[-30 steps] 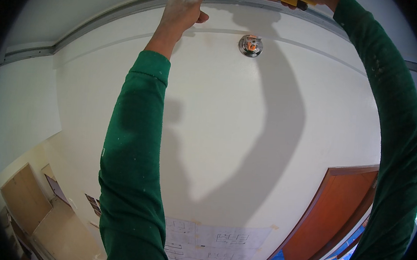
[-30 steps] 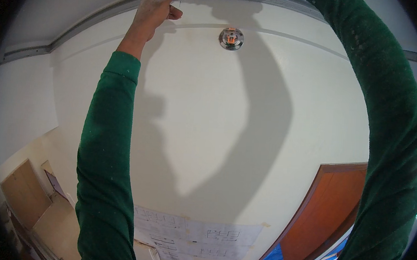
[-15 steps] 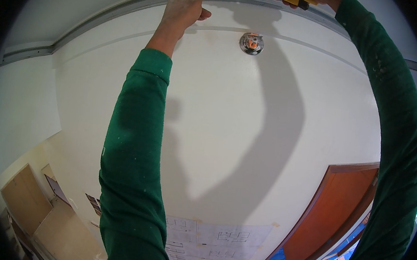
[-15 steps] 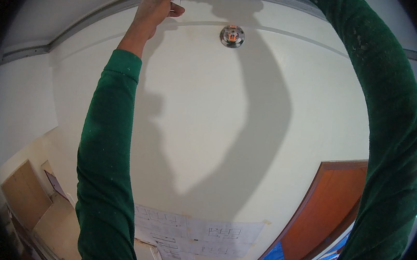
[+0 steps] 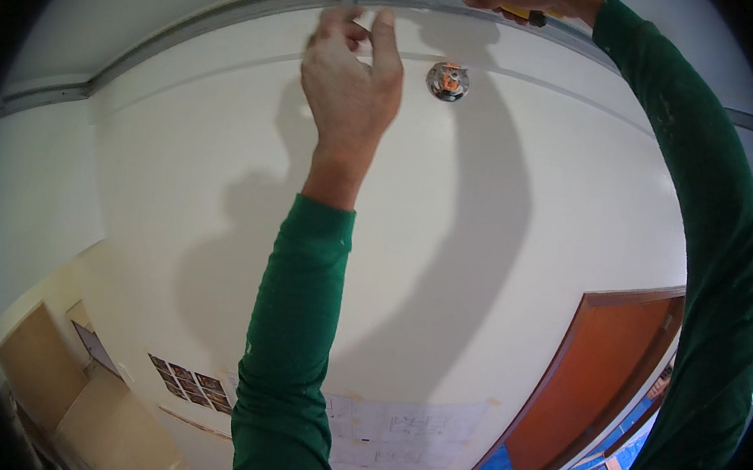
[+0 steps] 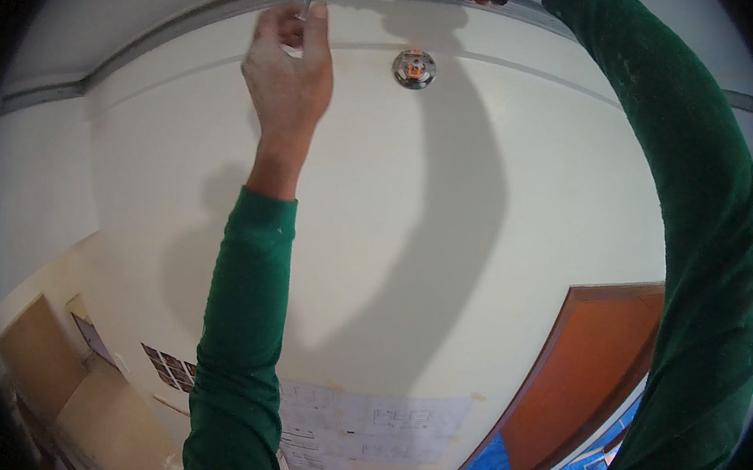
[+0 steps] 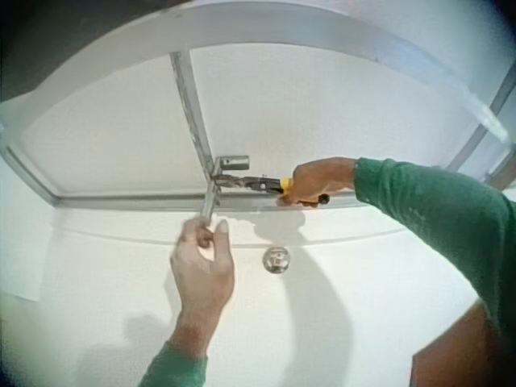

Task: The person uses a power drill to fasten metal ceiling tracks to the ceiling, then uses tin snips to cut and fit additional track segments. The person works on a scaffold in a room under construction.

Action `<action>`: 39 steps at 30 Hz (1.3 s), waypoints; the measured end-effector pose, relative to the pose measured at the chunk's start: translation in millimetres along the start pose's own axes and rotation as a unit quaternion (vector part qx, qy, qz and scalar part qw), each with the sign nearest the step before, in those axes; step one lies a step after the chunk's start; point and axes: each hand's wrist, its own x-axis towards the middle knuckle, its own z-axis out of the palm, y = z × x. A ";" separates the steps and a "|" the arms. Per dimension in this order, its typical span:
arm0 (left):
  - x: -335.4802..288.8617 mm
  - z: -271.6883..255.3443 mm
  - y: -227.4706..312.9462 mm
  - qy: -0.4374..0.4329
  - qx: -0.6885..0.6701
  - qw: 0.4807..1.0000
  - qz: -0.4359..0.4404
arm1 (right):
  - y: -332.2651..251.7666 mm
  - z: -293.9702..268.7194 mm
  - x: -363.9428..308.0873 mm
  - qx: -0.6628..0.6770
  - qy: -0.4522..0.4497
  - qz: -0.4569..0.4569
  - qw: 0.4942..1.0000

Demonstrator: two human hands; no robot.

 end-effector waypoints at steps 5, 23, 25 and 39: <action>4.8 11.7 -5.5 -0.034 -0.193 0.970 -0.147 | -12.1 -2.7 -14.1 0.038 -0.011 -0.011 0.999; 71.5 74.0 30.6 -0.169 -0.433 0.809 -0.360 | -14.2 12.8 -3.7 0.077 -0.052 0.008 0.996; 73.7 76.9 26.3 -0.159 -0.426 0.812 -0.367 | -13.9 16.4 1.4 0.077 -0.040 -0.003 0.996; 70.9 95.8 20.3 -0.199 -0.490 0.770 -0.357 | 5.3 8.2 5.0 0.034 -0.016 0.000 0.999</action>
